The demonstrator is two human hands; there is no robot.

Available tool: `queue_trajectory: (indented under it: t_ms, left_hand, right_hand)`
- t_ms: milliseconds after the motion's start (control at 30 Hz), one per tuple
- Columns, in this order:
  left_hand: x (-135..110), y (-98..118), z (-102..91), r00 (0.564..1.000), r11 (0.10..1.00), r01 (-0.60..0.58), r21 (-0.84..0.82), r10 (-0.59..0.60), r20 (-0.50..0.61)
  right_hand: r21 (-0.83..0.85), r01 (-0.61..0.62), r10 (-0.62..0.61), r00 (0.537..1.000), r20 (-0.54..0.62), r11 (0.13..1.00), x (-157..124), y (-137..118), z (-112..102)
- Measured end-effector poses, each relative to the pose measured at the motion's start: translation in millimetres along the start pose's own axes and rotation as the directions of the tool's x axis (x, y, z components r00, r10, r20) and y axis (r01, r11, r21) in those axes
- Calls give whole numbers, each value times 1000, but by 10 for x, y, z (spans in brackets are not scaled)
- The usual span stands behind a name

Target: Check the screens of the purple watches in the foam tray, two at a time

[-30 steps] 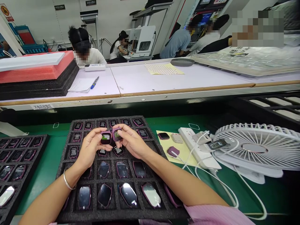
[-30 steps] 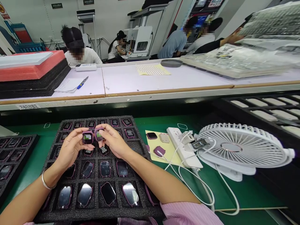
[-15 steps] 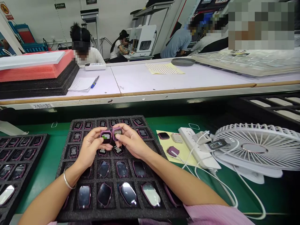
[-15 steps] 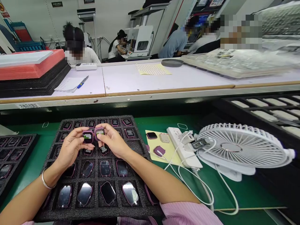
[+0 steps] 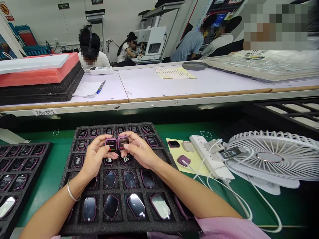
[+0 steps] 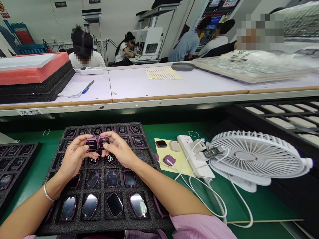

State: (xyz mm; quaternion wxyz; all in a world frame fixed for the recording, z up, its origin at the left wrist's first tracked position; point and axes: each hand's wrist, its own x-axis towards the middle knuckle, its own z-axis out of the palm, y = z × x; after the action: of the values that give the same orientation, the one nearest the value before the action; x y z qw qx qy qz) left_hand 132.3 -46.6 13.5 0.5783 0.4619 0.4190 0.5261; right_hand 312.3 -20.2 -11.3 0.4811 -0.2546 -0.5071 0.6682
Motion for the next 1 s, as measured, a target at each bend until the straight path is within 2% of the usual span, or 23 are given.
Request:
queue_trajectory:
  t_ms: [233,500,800,1000]
  left_hand:
    - [13,6,33,999,997,1,75,2,-40]
    - [6,10,15,1000,998,5,57,-3,-28]
    - [18,-12,19,999,997,-10,75,13,-34]
    - [25,38,-1,1000,999,-20,26,21,-10]
  right_hand:
    - [-31,9,-9,1000,-1,999,17,28,-2]
    - [-25,27,-26,1000,8,999,24,33,-11]
    - [-21,15,-16,1000,-18,1000,26,42,-18]
    - [-38,-11,9,999,-50,999,45,35,-40]
